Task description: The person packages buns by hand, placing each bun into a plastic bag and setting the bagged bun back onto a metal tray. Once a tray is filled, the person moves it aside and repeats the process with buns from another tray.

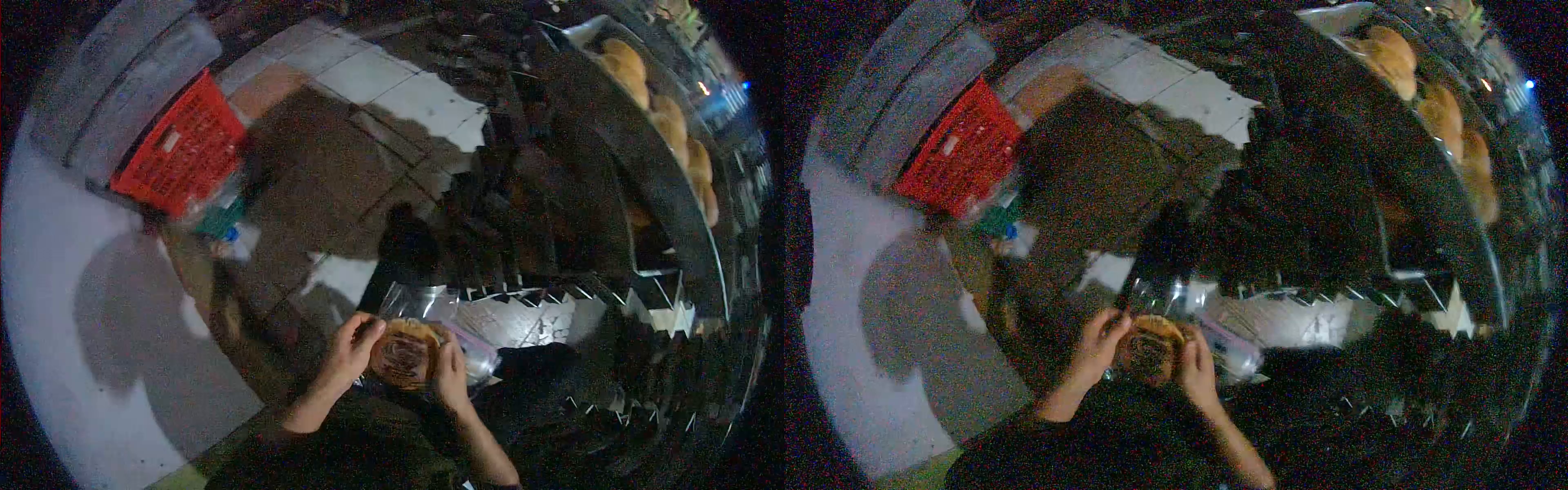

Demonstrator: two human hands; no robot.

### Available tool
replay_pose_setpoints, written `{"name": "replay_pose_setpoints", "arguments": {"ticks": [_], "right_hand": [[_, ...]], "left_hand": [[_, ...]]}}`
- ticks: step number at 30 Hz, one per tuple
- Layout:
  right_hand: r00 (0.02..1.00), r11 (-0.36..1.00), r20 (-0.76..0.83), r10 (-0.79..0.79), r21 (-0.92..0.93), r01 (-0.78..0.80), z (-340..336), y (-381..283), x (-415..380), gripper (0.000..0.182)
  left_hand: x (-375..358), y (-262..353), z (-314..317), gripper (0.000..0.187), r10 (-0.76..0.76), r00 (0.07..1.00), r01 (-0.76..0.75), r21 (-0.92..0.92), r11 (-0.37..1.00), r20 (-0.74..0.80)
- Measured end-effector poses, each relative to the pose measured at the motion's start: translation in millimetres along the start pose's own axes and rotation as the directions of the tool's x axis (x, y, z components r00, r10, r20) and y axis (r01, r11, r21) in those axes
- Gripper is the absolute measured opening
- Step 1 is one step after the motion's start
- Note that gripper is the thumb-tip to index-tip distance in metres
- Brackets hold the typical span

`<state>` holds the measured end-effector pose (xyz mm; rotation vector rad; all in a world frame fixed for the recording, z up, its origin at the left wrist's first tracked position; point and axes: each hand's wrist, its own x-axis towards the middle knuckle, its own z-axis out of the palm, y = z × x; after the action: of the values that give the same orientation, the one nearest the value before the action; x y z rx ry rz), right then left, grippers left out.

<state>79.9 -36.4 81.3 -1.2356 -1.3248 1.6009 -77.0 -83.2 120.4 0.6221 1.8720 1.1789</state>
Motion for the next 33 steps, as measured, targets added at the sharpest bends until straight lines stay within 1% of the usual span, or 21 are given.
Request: {"name": "replay_pose_setpoints", "arguments": {"ticks": [3, 4, 7, 9, 10, 11, 13, 14, 15, 17, 18, 20, 22, 23, 25, 26, 27, 28, 29, 31, 33], "right_hand": [[0.989, 0.975, -0.052, 0.141, -0.168, -0.148, 12.8, 2.5, 8.4, 0.028], [0.997, 0.977, -0.069, -0.026, -0.211, 0.01, 16.4, 12.0, 13.0, 0.028], [0.981, 0.89, 0.068, -0.181, -0.413, 0.193, 13.2, -17.8, 17.9, 0.022], [0.986, 0.881, 0.082, -0.144, -0.444, 0.166, 5.4, -62.1, 4.0, 0.015], [0.922, 0.804, 0.1, -0.373, -0.462, 0.375, 1.4, -73.8, -5.6, 0.013], [0.805, 0.679, 0.116, -0.582, -0.476, 0.559, -0.4, -78.2, -11.7, 0.011], [0.747, 0.664, 0.035, -0.663, -0.434, 0.609, -4.3, -61.8, -13.4, 0.008], [0.912, 0.813, 0.078, -0.403, -0.427, 0.396, -10.8, -41.3, -15.2, 0.008], [0.985, 0.891, 0.126, -0.116, -0.426, 0.159, -16.7, -31.3, -13.1, 0.009], [0.969, 0.861, 0.124, -0.213, -0.445, 0.246, -22.3, -64.1, -15.3, 0.01], [0.91, 0.798, 0.196, -0.364, -0.438, 0.414, -22.7, -82.8, -18.1, 0.012], [0.802, 0.67, 0.247, -0.544, -0.448, 0.592, -13.1, -116.1, -5.9, 0.019], [0.874, 0.67, 0.252, -0.415, -0.566, 0.481, -11.6, -99.8, 39.3, 0.014], [0.874, 0.671, 0.242, -0.42, -0.566, 0.479, -9.3, -91.0, 52.7, 0.014], [0.917, 0.829, -0.07, -0.392, -0.46, 0.319, -5.9, -77.3, 82.2, 0.023], [0.941, 0.841, -0.064, -0.333, -0.47, 0.266, -11.0, -54.5, 83.8, 0.027], [0.964, 0.851, -0.057, -0.259, -0.485, 0.2, -17.6, -25.9, 67.7, 0.03], [0.986, 0.922, -0.02, -0.167, -0.359, 0.148, -21.3, -9.0, 46.8, 0.03], [0.996, 0.971, 0.028, -0.08, -0.226, 0.084, -24.6, 8.0, 33.8, 0.029], [0.998, 0.923, 0.007, 0.056, -0.382, -0.049, -20.7, -8.4, -1.8, 0.023], [0.966, 0.817, 0.058, -0.253, -0.523, 0.245, -11.7, -14.6, -24.7, 0.013]], "left_hand": [[3.5, -13.8, -9.1, 0.028, -0.182, 0.982, 0.173, -0.131, 0.976, -0.058], [7.1, -14.2, -7.4, 0.028, -0.188, 0.981, 0.18, -0.13, 0.975, -0.055], [13.5, -5.1, -3.8, 0.022, -0.146, 0.988, 0.153, -0.264, 0.952, 0.044], [4.1, 15.3, -9.6, 0.014, 0.03, 0.992, 0.011, -0.319, 0.948, 0.122], [-4.0, 16.2, -9.9, 0.009, 0.273, 0.96, -0.226, -0.403, 0.887, 0.064], [-3.1, 19.9, -10.7, 0.009, 0.279, 0.957, -0.226, -0.401, 0.888, 0.078], [0.3, 26.2, -9.4, 0.008, 0.715, 0.697, -0.717, 0.108, 0.689, 0.062], [3.6, 16.8, -3.6, 0.009, 0.582, 0.807, -0.59, 0.137, 0.796, 0.096], [0.5, 15.3, -5.0, 0.009, 0.592, 0.799, -0.601, 0.131, 0.788, 0.104], [-5.7, 15.6, -14.2, 0.011, 0.609, 0.762, -0.627, 0.013, 0.779, 0.218], [-14.3, 21.4, -11.3, 0.012, 0.621, 0.774, -0.606, -0.138, 0.784, 0.128], [4.5, 30.6, -1.9, 0.011, 0.629, 0.772, -0.625, -0.067, 0.778, 0.094], [37.0, 63.5, -1.3, 0.013, 0.441, 0.897, -0.442, -0.046, 0.896, -0.032], [51.0, 82.2, -4.7, 0.016, 0.224, 0.97, -0.234, -0.11, 0.966, -0.096], [45.6, 66.3, 1.6, 0.021, 0.188, 0.969, -0.211, -0.141, 0.967, -0.16], [49.5, 52.2, 5.8, 0.025, 0.148, 0.963, -0.19, -0.177, 0.966, -0.225], [51.8, 15.6, 2.3, 0.024, 0.399, 0.878, -0.368, 0.162, 0.916, -0.264], [39.5, -6.0, 7.7, 0.021, 0.145, 0.97, -0.187, -0.216, 0.958, -0.196], [33.3, -47.9, 3.6, 0.017, 0.234, 0.951, -0.235, 0.019, 0.972, -0.203], [2.2, -61.9, 2.4, 0.014, 0.041, 0.978, -0.055, -0.062, 0.997, -0.204], [-19.5, -70.4, 2.7, 0.014, -0.091, 0.978, 0.067, -0.131, 0.989, -0.187]]}}
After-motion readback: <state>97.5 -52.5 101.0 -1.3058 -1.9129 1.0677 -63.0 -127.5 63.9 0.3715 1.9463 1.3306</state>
